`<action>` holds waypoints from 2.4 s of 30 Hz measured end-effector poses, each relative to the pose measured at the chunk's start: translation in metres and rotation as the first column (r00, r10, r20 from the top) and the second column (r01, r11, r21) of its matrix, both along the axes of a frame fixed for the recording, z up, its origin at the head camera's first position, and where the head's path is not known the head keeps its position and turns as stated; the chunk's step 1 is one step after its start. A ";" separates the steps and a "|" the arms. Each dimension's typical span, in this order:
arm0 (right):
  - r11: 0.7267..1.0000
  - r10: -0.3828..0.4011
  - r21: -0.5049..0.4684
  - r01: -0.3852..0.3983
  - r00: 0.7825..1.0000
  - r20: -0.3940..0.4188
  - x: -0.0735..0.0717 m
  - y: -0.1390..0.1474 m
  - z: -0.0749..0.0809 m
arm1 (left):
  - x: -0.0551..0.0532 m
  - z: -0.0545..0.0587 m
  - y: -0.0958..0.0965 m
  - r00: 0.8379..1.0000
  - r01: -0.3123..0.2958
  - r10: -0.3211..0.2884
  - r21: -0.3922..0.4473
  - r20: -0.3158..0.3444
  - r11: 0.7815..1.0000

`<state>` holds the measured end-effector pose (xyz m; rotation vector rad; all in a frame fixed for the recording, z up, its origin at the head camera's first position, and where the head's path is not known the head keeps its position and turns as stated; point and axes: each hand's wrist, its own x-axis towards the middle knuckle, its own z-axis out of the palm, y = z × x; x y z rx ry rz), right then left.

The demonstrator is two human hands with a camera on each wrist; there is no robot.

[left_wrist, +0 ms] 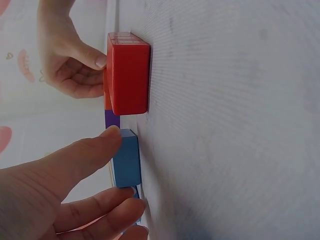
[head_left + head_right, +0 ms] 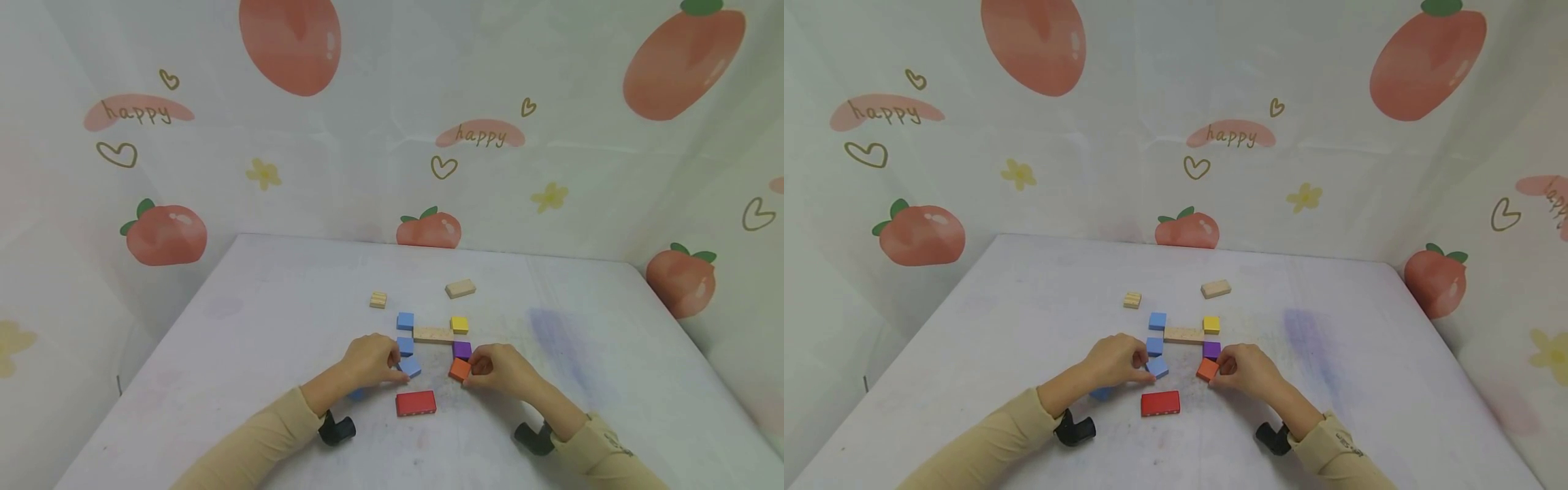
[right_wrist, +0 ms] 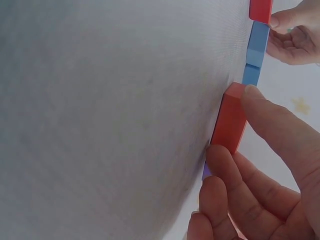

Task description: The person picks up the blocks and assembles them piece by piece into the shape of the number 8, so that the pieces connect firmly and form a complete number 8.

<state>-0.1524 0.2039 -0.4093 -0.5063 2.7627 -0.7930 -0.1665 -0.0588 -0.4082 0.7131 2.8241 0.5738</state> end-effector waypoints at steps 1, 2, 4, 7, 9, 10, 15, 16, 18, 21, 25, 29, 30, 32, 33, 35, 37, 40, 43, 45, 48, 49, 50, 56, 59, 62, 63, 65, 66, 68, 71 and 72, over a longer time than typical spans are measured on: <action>1.000 -0.001 0.000 0.001 1.000 0.000 0.000 0.000 0.000 | 0.000 0.000 0.000 1.000 0.000 0.000 0.001 -0.001 1.000; 1.000 0.000 0.002 0.000 1.000 -0.001 0.000 0.000 0.000 | 0.000 0.000 0.000 1.000 0.000 0.000 0.001 -0.002 1.000; 1.000 0.000 0.003 0.000 1.000 -0.003 0.000 0.000 0.000 | 0.000 0.001 0.000 1.000 -0.001 0.001 0.002 -0.001 1.000; 1.000 -0.004 0.006 0.004 1.000 0.001 0.000 0.000 0.000 | 0.000 0.001 0.000 1.000 -0.002 0.002 0.003 0.001 1.000; 1.000 -0.007 0.009 0.007 1.000 0.003 0.000 -0.001 0.000 | 0.001 0.002 0.000 1.000 -0.003 0.003 0.005 0.005 1.000; 1.000 -0.009 0.010 0.009 1.000 0.006 0.000 -0.001 0.001 | 0.001 0.002 0.000 1.000 -0.003 0.003 0.006 0.006 1.000; 1.000 -0.019 0.020 0.019 1.000 0.012 0.000 -0.001 0.001 | 0.001 0.002 -0.001 1.000 -0.002 0.002 0.003 0.000 1.000; 1.000 -0.020 0.021 0.019 1.000 0.013 0.001 -0.001 0.001 | 0.002 0.002 -0.001 1.000 -0.002 0.002 0.002 -0.002 1.000; 1.000 -0.020 0.021 0.019 1.000 0.015 0.001 -0.001 0.001 | 0.002 0.002 -0.001 1.000 0.001 -0.001 0.000 -0.006 1.000; 1.000 -0.018 0.020 0.018 1.000 0.015 0.001 -0.001 0.001 | 0.002 0.002 -0.001 1.000 0.002 -0.002 0.000 -0.006 1.000; 1.000 -0.012 0.016 0.011 1.000 0.011 0.001 -0.001 0.001 | 0.001 0.002 -0.001 1.000 0.001 -0.001 0.000 -0.002 1.000; 1.000 -0.003 0.011 0.003 1.000 0.009 0.001 0.000 0.001 | 0.001 0.002 -0.001 1.000 0.000 0.000 0.000 -0.001 1.000; 1.000 -0.001 0.010 0.001 1.000 0.009 0.001 0.000 0.001 | 0.001 0.002 -0.002 1.000 -0.001 0.001 0.000 -0.002 1.000; 1.000 0.001 0.008 -0.001 1.000 0.009 0.001 0.000 0.001 | 0.001 0.001 -0.002 1.000 -0.003 0.003 -0.001 -0.003 1.000; 1.000 0.002 0.007 -0.002 1.000 0.009 0.001 0.000 0.001 | 0.000 0.001 -0.003 1.000 -0.005 0.005 0.001 -0.004 1.000; 1.000 0.002 0.007 -0.002 1.000 0.009 0.001 0.000 0.001 | 0.000 0.002 -0.005 1.000 -0.008 0.008 0.009 -0.002 1.000; 1.000 0.001 0.009 -0.001 1.000 0.008 0.001 0.000 0.001 | -0.001 0.003 -0.007 1.000 -0.015 0.015 0.027 0.006 1.000; 1.000 0.000 0.014 0.000 1.000 0.008 0.000 0.000 0.000 | -0.002 0.007 -0.011 1.000 -0.024 0.024 0.055 0.010 0.998; 1.000 0.000 0.015 0.000 1.000 0.007 0.000 0.001 -0.001 | -0.004 0.011 -0.014 1.000 -0.025 0.024 0.074 0.013 0.997; 1.000 0.000 0.012 0.000 1.000 0.007 0.000 0.001 -0.001 | -0.004 0.015 -0.017 1.000 -0.012 0.011 0.087 0.018 0.996; 1.000 0.001 0.008 -0.001 1.000 0.006 -0.001 0.001 -0.001 | -0.003 0.017 -0.019 0.999 0.022 -0.026 0.106 0.043 0.994; 1.000 0.001 0.005 -0.002 1.000 0.006 -0.001 0.001 -0.001 | -0.002 0.017 -0.019 0.998 0.035 -0.042 0.113 0.057 0.993; 1.000 0.002 0.005 -0.002 1.000 0.006 -0.001 0.001 -0.001 | -0.001 0.016 -0.019 0.996 0.052 -0.061 0.120 0.068 0.991; 1.000 0.007 -0.001 -0.007 1.000 0.004 -0.001 0.002 -0.001 | 0.007 0.009 -0.016 0.978 0.139 -0.162 0.168 0.133 0.976; 1.000 0.011 -0.005 -0.011 1.000 0.001 -0.001 0.002 -0.002 | 0.011 0.006 -0.014 0.969 0.182 -0.207 0.175 0.132 0.968; 1.000 0.010 -0.009 -0.010 1.000 0.003 -0.001 0.002 -0.002 | 0.015 0.004 -0.011 0.962 0.227 -0.247 0.159 0.116 0.961; 1.000 0.011 -0.009 -0.011 1.000 0.003 -0.001 0.002 -0.002 | 0.016 0.003 -0.010 0.960 0.238 -0.256 0.152 0.111 0.959; 1.000 0.008 -0.009 -0.008 1.000 0.006 -0.001 0.002 -0.002 | 0.018 0.002 -0.009 0.958 0.249 -0.265 0.137 0.108 0.959; 1.000 0.008 -0.009 -0.007 1.000 0.007 -0.001 0.002 -0.002 | 0.019 0.001 -0.009 0.958 0.250 -0.264 0.130 0.109 0.960; 1.000 0.010 -0.010 -0.010 1.000 0.004 -0.001 0.002 -0.002 | 0.020 0.001 -0.008 0.960 0.240 -0.254 0.116 0.118 0.964; 1.000 0.012 -0.012 -0.012 1.000 0.001 -0.001 0.002 -0.002 | 0.022 -0.001 -0.008 0.962 0.227 -0.239 0.098 0.129 0.969; 1.000 0.014 -0.012 -0.014 1.000 -0.001 -0.001 0.003 -0.002 | 0.023 -0.001 -0.007 0.963 0.227 -0.238 0.096 0.128 0.969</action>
